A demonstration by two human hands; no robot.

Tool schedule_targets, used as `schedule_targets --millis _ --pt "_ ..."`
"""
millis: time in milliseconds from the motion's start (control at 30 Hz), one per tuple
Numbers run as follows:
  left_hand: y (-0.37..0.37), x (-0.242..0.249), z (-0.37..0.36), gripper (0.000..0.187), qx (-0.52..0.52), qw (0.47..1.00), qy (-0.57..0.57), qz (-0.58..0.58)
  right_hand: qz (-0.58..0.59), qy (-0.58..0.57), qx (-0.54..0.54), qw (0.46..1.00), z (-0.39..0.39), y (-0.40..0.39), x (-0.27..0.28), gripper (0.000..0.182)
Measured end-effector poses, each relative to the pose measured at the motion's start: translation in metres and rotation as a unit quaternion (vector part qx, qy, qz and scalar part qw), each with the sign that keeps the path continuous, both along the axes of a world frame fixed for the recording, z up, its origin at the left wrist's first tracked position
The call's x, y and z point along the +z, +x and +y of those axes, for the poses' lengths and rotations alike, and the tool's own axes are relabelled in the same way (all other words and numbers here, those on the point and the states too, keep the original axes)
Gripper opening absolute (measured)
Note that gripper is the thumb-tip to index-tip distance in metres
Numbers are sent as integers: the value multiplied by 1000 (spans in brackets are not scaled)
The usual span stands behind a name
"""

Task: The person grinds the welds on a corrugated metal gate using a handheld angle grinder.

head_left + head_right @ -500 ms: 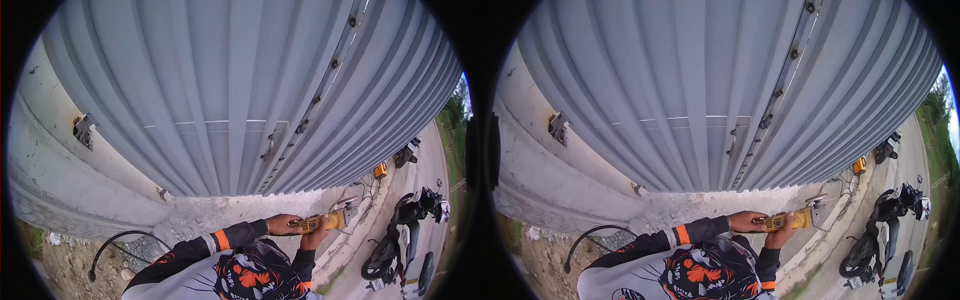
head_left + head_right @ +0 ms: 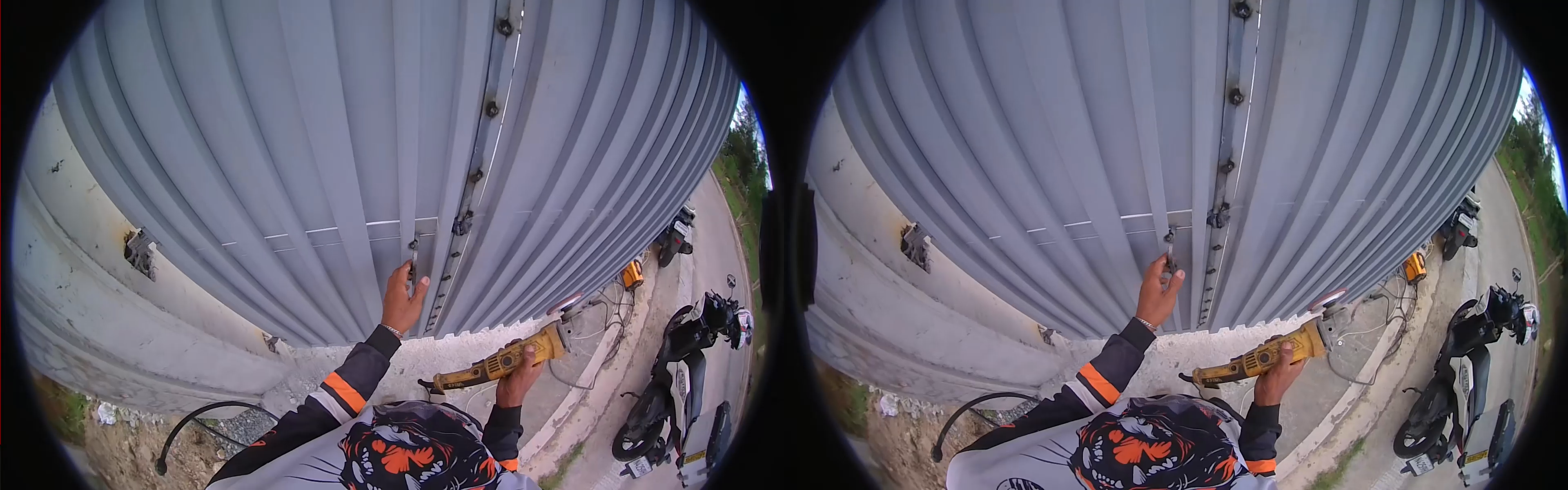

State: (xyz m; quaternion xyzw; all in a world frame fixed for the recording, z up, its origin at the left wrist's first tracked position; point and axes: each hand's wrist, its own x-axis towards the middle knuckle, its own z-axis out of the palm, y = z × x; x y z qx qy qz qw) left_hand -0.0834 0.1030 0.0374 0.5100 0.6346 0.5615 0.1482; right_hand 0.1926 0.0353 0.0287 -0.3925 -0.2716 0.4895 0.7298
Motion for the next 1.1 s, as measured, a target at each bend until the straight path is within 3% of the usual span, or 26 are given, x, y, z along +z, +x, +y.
schedule_targets --millis 100,200,500,700,800,900,1000,1033,1100 --pt "-3 -1 13 33 14 994 -101 26 -3 -2 5 1000 8 9 5 43" --pt "-8 -4 19 25 55 992 -90 71 -5 -10 9 1000 13 21 6 51" --pt "-4 3 14 22 30 997 -58 -43 24 -28 60 997 38 49 -22 51" --pt "0 1 -1 34 -8 996 -31 -81 22 -44 75 996 54 49 -38 48" --pt "16 7 -18 46 69 990 -54 -113 -21 -44 73 996 62 47 -38 49" --pt "33 1 -48 59 21 993 -113 -11 -73 -41 74 994 64 36 -17 51" --pt "74 24 -65 80 -252 947 -197 37 -165 -4 72 984 66 16 6 46" --pt "86 23 -65 94 -312 930 -182 65 -142 -19 81 986 64 7 15 56" --pt "103 7 -63 109 -338 920 -163 112 -153 -8 95 984 61 -11 25 61"
